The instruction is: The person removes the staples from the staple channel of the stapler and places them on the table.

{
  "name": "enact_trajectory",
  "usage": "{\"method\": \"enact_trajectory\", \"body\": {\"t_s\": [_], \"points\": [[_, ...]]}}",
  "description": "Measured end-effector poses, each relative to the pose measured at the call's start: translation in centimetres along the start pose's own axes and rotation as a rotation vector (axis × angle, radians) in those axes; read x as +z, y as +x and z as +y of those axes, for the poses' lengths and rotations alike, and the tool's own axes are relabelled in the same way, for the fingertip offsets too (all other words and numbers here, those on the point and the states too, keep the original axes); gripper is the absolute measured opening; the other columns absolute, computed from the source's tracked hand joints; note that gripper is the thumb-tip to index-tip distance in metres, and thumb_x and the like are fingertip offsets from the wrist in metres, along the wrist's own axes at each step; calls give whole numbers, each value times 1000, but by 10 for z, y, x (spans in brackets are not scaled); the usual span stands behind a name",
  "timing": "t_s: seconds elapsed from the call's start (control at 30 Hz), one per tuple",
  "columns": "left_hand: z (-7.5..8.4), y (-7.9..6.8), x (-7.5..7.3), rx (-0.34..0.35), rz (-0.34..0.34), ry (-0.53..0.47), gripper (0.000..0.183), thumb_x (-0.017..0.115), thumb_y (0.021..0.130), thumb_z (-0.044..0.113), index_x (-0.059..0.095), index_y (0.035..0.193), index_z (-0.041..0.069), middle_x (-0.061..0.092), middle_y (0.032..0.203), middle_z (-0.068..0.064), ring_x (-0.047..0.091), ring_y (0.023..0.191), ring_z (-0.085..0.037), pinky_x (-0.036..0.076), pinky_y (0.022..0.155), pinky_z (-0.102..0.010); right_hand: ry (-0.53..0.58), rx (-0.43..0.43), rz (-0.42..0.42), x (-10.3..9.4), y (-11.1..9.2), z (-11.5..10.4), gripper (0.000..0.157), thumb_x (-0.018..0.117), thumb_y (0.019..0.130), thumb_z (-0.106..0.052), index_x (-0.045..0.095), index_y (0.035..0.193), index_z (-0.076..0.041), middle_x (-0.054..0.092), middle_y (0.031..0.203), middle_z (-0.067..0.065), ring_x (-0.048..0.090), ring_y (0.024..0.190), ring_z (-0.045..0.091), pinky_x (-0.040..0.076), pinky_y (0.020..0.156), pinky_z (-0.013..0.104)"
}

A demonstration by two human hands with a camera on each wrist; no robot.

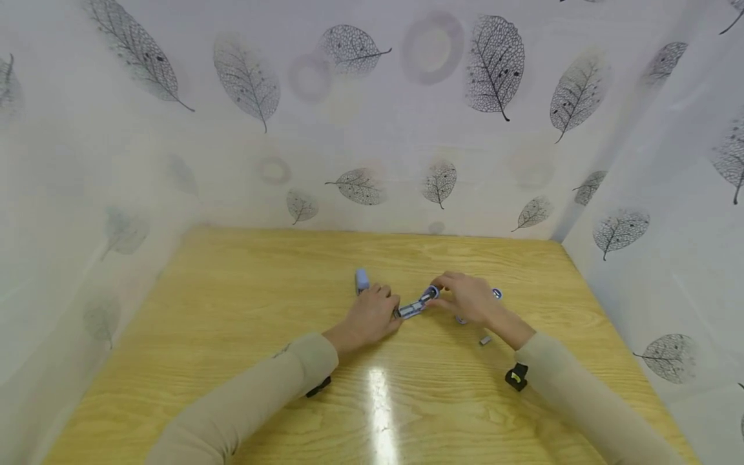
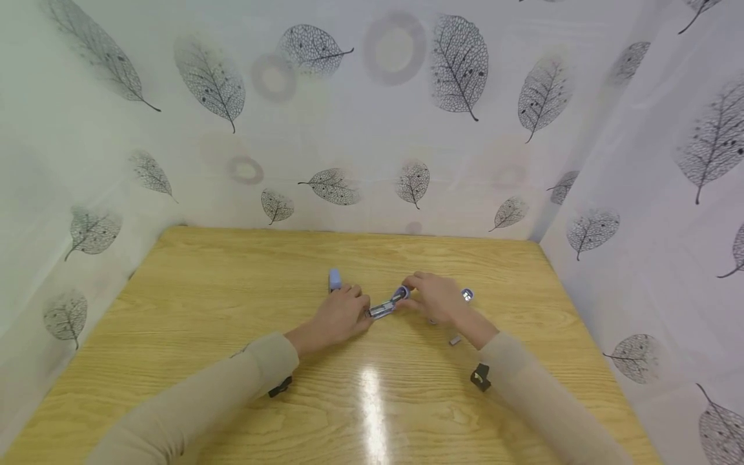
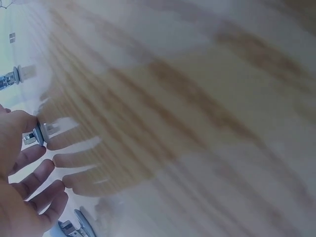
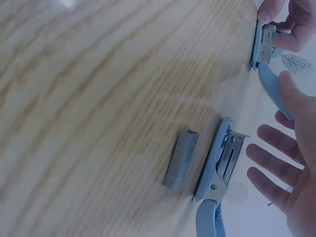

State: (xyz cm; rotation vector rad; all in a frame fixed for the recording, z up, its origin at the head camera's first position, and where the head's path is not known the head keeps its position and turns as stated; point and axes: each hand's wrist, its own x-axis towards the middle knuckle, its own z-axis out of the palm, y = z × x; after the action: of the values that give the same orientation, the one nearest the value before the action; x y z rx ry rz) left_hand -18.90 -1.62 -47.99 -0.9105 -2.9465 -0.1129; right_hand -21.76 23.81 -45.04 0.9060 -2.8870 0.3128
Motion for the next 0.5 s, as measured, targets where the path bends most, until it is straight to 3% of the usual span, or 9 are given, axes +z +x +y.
{"method": "enact_trajectory", "body": {"t_s": [0.3,0.5], "points": [[4,0,-1,7,14,25,32,67,101,50,71,106,18,66,99,1,58,90,-16,54,85,-31,-96,-9,-20,7,0,13,45,79,90,-53,76,116,-17,78,105,1,72,82,17,53,59,27],[7,2,-3,0,3,35,33,68,100,51,70,103,18,66,98,0,59,90,-17,54,86,-32,-127,-13,-53,7,7,17,47,78,91,-51,77,119,-13,76,100,4,68,80,19,55,61,31]]}}
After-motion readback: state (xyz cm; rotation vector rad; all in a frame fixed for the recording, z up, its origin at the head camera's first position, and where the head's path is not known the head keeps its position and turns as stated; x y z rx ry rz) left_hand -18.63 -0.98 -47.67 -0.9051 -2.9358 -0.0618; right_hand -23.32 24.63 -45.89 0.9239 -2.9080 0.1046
